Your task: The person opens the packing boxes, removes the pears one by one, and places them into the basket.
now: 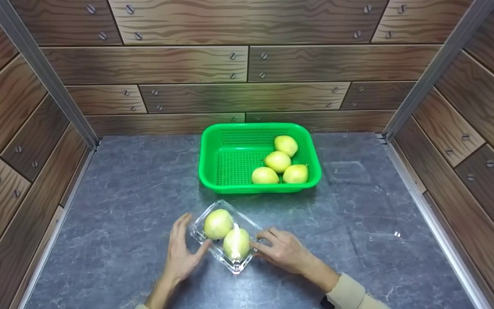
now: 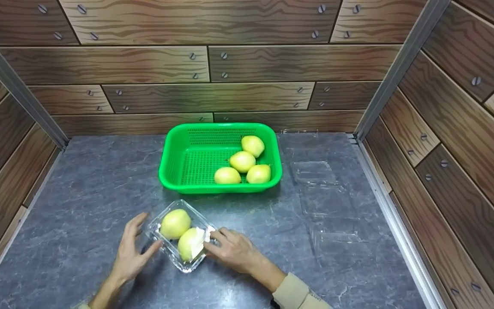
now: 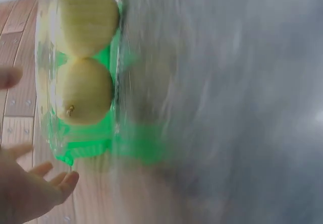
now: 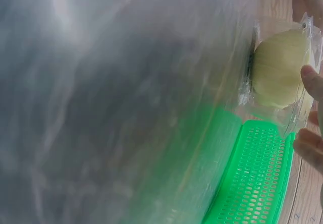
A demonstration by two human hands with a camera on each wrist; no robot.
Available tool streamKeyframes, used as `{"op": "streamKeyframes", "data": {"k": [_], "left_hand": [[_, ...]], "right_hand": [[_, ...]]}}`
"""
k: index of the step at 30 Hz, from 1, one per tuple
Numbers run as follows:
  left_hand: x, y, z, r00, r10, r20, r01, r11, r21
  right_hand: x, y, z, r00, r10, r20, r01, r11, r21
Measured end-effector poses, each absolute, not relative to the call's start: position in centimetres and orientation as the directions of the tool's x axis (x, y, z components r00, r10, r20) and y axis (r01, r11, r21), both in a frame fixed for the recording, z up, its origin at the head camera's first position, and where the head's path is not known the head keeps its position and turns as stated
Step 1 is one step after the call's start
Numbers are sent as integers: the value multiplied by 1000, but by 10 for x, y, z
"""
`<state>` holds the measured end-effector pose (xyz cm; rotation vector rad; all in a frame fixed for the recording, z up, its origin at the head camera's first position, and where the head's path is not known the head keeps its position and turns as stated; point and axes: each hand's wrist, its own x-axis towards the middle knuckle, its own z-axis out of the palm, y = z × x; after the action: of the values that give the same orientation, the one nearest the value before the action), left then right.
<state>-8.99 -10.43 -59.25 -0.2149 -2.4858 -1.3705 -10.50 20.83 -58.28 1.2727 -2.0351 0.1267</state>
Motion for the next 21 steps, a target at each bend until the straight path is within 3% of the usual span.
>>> {"op": "streamKeyframes", "data": {"k": [5,12,16,21], "left_hand": [[-80,-101,-591,-971,-204,125,69,262,963],[-70,-95,-592,-957,-278,-81,-99,53,994],[-65,-89,-598,-944,-281,-172,-170,-32,985],[-61,-81,-605,-933,-281,-226,-187,-158,970]], "right_hand": [[-109,211,-581,-125,-814,567,-799,421,429],[-114,211,-580,-5,-873,488,-784,306,540],[-116,210,-579,40,-884,465,-783,262,564],[-116,211,-579,48,-888,458,-790,247,561]]}}
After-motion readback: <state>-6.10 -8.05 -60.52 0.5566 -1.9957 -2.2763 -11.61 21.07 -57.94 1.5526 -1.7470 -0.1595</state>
